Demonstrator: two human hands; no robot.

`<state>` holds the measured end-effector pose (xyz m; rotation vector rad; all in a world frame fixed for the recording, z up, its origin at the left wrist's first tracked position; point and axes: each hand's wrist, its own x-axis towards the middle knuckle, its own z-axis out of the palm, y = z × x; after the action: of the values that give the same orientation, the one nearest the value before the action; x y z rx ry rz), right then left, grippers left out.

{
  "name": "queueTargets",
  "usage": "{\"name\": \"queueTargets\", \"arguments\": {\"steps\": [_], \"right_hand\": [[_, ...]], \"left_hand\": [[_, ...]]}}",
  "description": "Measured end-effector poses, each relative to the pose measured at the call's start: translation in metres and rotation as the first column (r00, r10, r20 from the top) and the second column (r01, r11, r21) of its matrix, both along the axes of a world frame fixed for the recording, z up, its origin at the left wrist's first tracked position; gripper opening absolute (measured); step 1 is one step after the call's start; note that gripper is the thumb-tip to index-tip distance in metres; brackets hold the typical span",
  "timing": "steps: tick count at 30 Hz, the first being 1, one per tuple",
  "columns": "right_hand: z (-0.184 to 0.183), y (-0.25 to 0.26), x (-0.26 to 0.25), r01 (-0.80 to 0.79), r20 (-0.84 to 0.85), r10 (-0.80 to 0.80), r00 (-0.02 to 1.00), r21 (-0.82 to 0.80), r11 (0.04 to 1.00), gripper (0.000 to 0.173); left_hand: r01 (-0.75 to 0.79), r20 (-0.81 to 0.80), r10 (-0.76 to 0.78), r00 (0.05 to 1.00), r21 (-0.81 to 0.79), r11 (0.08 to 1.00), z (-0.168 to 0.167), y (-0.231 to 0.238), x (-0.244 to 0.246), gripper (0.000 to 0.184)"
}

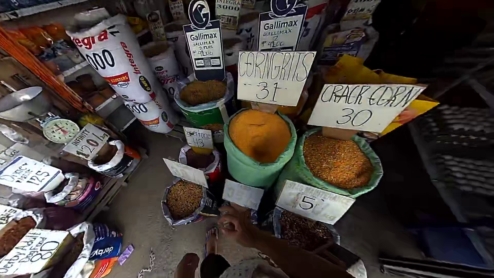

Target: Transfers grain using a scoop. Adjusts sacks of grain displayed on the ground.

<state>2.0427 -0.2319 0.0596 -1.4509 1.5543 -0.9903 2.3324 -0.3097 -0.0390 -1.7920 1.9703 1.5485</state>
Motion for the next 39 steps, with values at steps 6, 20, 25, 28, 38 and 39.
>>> {"name": "queueTargets", "arguments": {"steps": [6,20,25,28,38,39], "right_hand": [[0.024,-0.029,-0.055,0.759,0.169,-0.836,0.523,0.355,0.546,0.034],[0.026,0.026,-0.019,0.853,0.233,-0.961,0.151,0.461,0.246,0.03],[-0.005,0.088,-0.02,0.895,0.278,-0.956,-0.094,0.445,0.041,0.026],[-0.017,0.109,-0.041,0.876,0.264,-0.952,-0.155,0.483,-0.009,0.028],[0.005,0.098,-0.124,0.921,0.181,-0.98,0.081,0.362,0.143,0.024],[0.007,0.092,-0.126,0.921,0.17,-0.981,0.095,0.358,0.151,0.024]], "left_hand": [[0.363,-0.191,-0.391,0.901,-0.165,0.917,0.1,-0.181,-0.151,0.034],[0.191,-0.566,-0.556,0.609,-0.575,0.796,0.312,-0.329,-0.558,0.097],[0.141,-0.716,-0.409,0.566,-0.404,0.904,0.305,-0.347,-0.607,0.073],[0.122,-0.742,-0.394,0.542,-0.395,0.911,0.307,-0.325,-0.617,0.061],[-0.05,-0.846,-0.497,0.196,-0.514,0.856,0.372,-0.275,-0.568,0.032],[-0.069,-0.848,-0.507,0.154,-0.521,0.851,0.375,-0.277,-0.562,0.03]]}}
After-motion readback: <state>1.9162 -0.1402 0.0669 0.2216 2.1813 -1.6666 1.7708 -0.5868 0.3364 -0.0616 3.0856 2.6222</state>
